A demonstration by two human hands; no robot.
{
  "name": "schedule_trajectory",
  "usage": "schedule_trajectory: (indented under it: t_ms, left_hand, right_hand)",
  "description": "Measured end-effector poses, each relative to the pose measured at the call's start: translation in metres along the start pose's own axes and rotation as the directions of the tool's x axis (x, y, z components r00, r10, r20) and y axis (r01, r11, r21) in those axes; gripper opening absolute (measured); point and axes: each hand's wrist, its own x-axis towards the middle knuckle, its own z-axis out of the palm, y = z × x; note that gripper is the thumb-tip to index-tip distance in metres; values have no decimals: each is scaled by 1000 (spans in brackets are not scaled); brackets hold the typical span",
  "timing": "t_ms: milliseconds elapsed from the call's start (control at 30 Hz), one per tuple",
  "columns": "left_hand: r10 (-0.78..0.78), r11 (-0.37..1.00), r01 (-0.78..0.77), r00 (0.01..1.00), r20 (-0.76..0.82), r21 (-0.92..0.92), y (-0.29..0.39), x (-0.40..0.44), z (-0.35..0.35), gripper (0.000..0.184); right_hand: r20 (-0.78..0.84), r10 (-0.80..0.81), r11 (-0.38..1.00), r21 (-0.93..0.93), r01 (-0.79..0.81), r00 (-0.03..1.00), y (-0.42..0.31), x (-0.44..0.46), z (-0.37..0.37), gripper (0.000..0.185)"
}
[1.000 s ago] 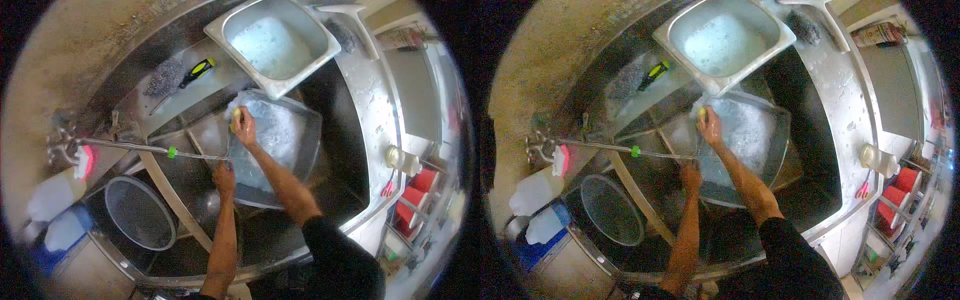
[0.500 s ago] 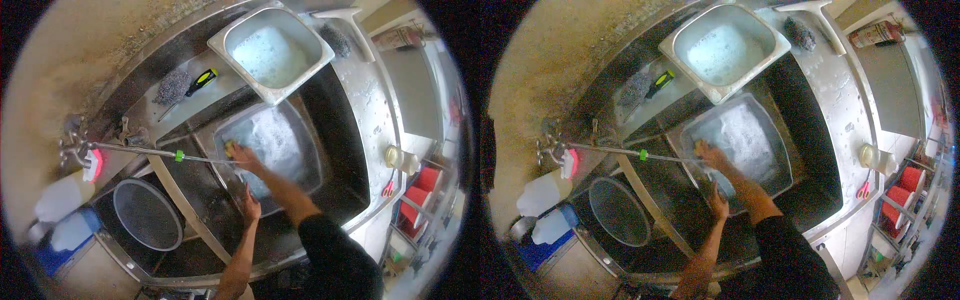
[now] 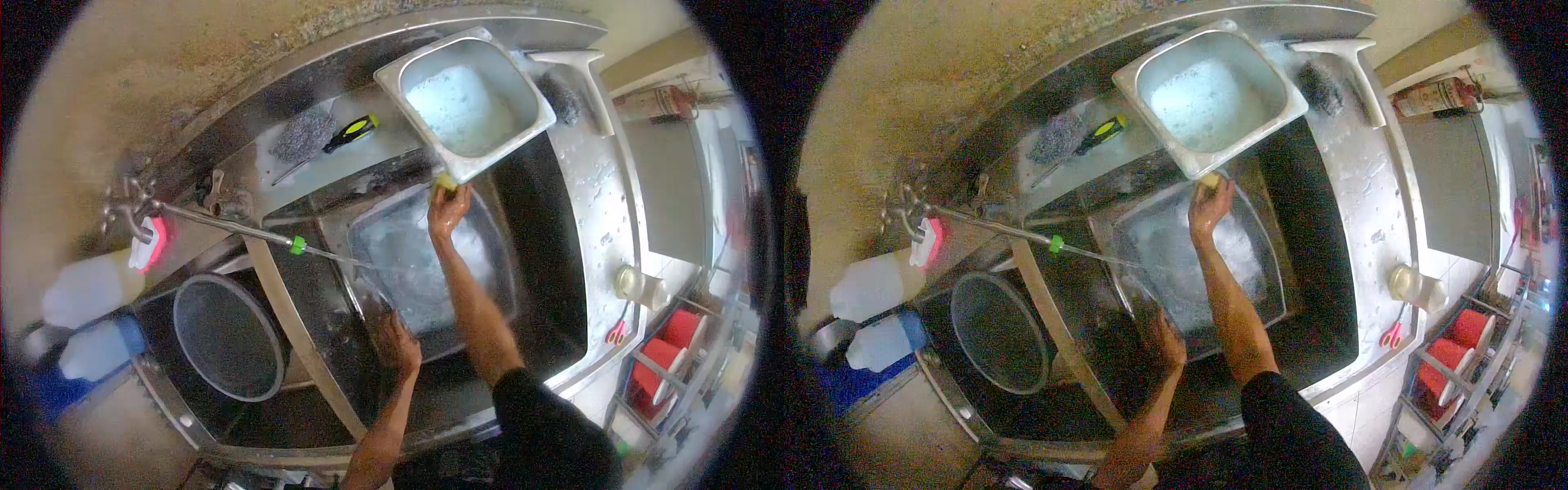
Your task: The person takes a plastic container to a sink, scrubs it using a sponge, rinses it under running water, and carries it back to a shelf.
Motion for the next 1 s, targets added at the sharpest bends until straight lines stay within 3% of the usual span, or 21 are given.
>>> schedule_trajectory:
  t_ms: [33,100,133,167,200,233,300,333,367,400,467,600,667,700,733,767,800,867,900,967,1000]
  left_hand:
    - [-42,996,44,999,23,-74,5,0,-3,51]
    - [-75,986,83,995,60,-144,4,-8,4,51]
    - [-52,999,52,999,-13,-5,-1,-13,14,52]
    - [-20,990,32,996,-85,139,-5,-16,20,53]
    - [-19,989,32,996,-90,144,7,-18,1,53]
    - [31,977,-33,999,12,210,31,-19,-35,53]
    - [85,959,-110,991,107,263,47,-18,-36,54]
    - [211,972,-219,973,94,90,41,-27,-5,53]
    - [328,943,-323,943,57,-85,44,-34,17,53]
    - [332,941,-327,942,49,-88,57,-41,21,53]
    - [462,866,-489,698,548,-107,78,-54,23,51]
    - [394,912,-399,796,459,-90,62,-54,80,50]
    - [386,860,-510,640,664,-9,69,-44,55,52]
    - [386,865,-502,641,663,-18,57,-51,60,52]
    - [528,796,-603,655,541,-47,39,-56,70,53]
    - [654,717,-694,644,398,-55,31,-60,75,54]
    - [656,722,-689,653,379,-63,36,-59,64,54]
    - [485,861,-457,609,628,-222,58,-54,23,53]
    - [491,861,-455,621,611,-228,80,-54,-3,53]
    - [306,930,-349,572,761,-112,129,-53,-64,52]
    - [312,929,-351,581,752,-115,148,-54,-91,52]
  right_hand:
    - [-3,-9,1000,0,9,1000,16,-8,14,13]
    - [481,97,994,-12,-104,871,30,-31,35,16]
    - [577,-174,951,-112,289,798,26,-22,20,18]
    - [622,-431,751,-155,642,654,-11,0,-4,21]
    - [719,-119,940,-140,310,685,-28,25,-14,23]
    - [798,176,983,-168,-67,576,-41,44,-23,26]
    - [614,-6,951,247,-185,789,-36,43,-33,33]
    - [667,67,989,54,-138,742,5,19,-16,27]
    - [691,-61,988,-61,142,720,25,1,-8,31]
    - [702,-188,897,-162,412,686,45,-17,-1,41]
    - [834,-149,835,-182,520,532,24,-28,-29,52]
    - [744,-347,670,-229,706,571,110,-81,-69,53]
    - [987,-24,679,-101,728,160,147,-99,-102,53]
    - [989,-19,674,-98,732,149,168,-106,-127,53]
    - [969,-216,777,94,622,123,185,-107,-150,48]
    - [942,-316,801,201,564,113,177,-92,-161,46]
    - [905,-412,805,309,506,103,169,-78,-172,44]
    - [999,-38,846,40,532,-15,66,-15,-193,38]
    - [991,129,810,-81,580,-41,1,19,-202,35]
    - [987,140,788,-159,595,78,-115,87,-218,31]
    - [951,-115,888,-32,459,288,-145,108,-220,29]
